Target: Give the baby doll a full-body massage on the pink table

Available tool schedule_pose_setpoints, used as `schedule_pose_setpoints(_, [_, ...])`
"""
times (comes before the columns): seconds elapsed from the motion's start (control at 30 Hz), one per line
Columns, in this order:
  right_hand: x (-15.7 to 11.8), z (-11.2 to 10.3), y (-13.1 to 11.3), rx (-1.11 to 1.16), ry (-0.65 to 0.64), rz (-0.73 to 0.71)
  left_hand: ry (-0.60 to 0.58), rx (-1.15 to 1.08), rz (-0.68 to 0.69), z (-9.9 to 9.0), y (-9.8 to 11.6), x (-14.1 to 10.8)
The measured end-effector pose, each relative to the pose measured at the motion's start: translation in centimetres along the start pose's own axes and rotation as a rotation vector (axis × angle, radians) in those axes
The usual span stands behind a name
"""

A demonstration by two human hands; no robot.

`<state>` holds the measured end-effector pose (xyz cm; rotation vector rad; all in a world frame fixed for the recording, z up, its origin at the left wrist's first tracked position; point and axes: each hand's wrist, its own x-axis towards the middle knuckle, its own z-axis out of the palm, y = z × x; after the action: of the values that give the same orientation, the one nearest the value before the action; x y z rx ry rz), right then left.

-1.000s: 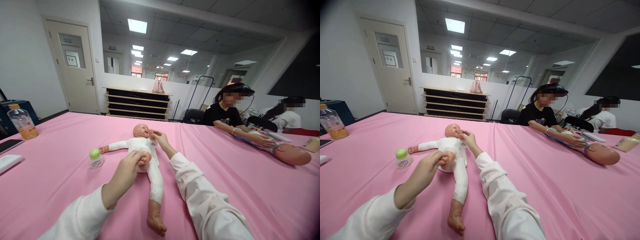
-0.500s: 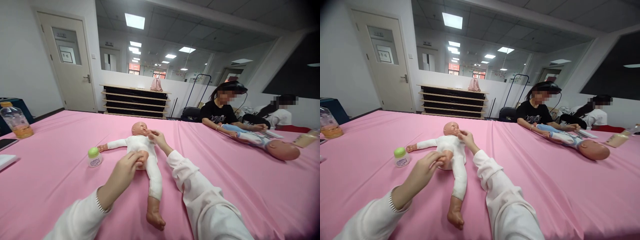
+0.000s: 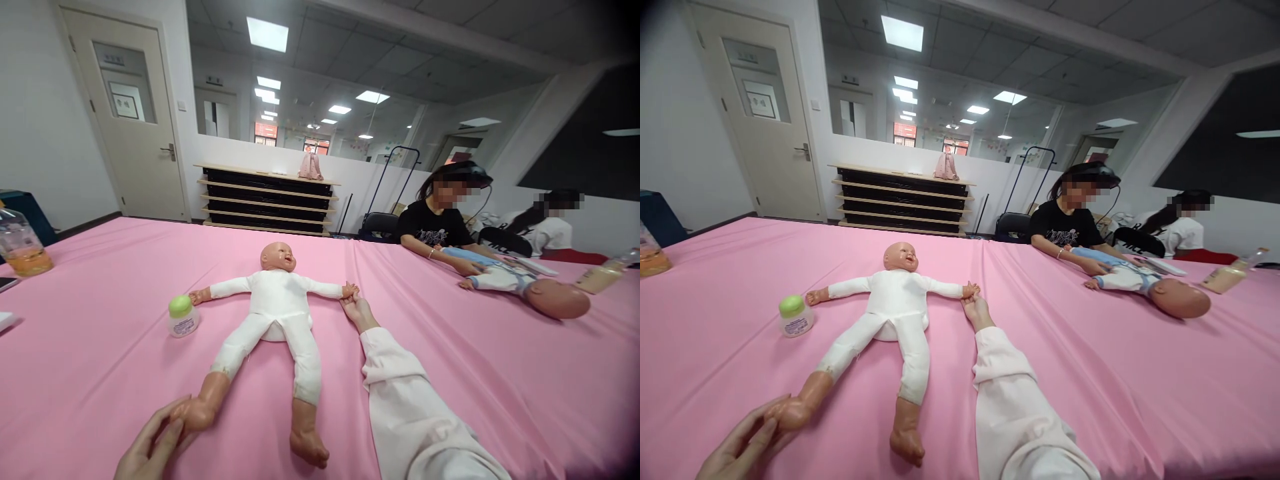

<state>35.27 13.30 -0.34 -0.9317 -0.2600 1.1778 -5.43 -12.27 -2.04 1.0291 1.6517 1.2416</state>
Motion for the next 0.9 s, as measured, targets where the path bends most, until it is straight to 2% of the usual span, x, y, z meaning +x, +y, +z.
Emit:
schedule_pose_setpoints(0.07, [-0.2, 1.3, -0.7, -0.002, -0.002, -0.028, 0.046, -0.037, -0.005, 0.0, 1.6, 0.5])
schedule_pose_setpoints(0.17, [-0.9, 5.1, -2.1, 0.004, -0.084, -0.108, 0.108, -0.045, 0.089, 0.5, 6.3, 1.5])
schedule_pose_setpoints(0.2, [-1.3, 6.7, -2.4, -0.004, -0.148, -0.147, 0.102, -0.048, 0.140, 0.9, 8.0, 1.8])
schedule_pose_setpoints(0.27, [-2.7, 9.9, -2.1, -0.183, -0.412, -0.284, 0.056, -0.048, 0.285, 2.2, 11.1, 2.6])
schedule_pose_setpoints(0.37, [-5.0, 13.8, 0.1, -0.476, -0.676, -0.386, -0.190, 0.025, 0.557, 5.0, 14.4, 3.4])
schedule_pose_setpoints(0.43, [-6.2, 15.2, 2.4, -0.730, -0.707, -0.376, -0.388, 0.119, 0.677, 7.2, 15.5, 3.4])
schedule_pose_setpoints(0.5, [-6.9, 15.7, 4.5, -0.978, -0.797, -0.416, -0.604, 0.232, 0.746, 9.4, 15.8, 3.1])
schedule_pose_setpoints(0.57, [-7.1, 15.7, 6.1, -1.182, -0.910, -0.504, -0.741, 0.347, 0.812, 11.4, 15.3, 2.8])
schedule_pose_setpoints(0.63, [-7.1, 15.6, 6.8, -1.304, -0.982, -0.571, -0.764, 0.450, 0.904, 13.2, 14.5, 2.6])
schedule_pose_setpoints(0.7, [-7.0, 15.5, 6.8, -1.331, -1.006, -0.573, -0.743, 0.522, 0.990, 14.1, 13.9, 2.6])
schedule_pose_setpoints(0.8, [-6.8, 15.2, 5.3, -1.140, -0.938, -0.538, -0.712, 0.494, 0.992, 13.4, 14.3, 2.7])
schedule_pose_setpoints(0.9, [-5.8, 13.5, 2.6, -0.735, -0.762, -0.517, -0.592, 0.347, 0.866, 10.2, 15.3, 2.6])
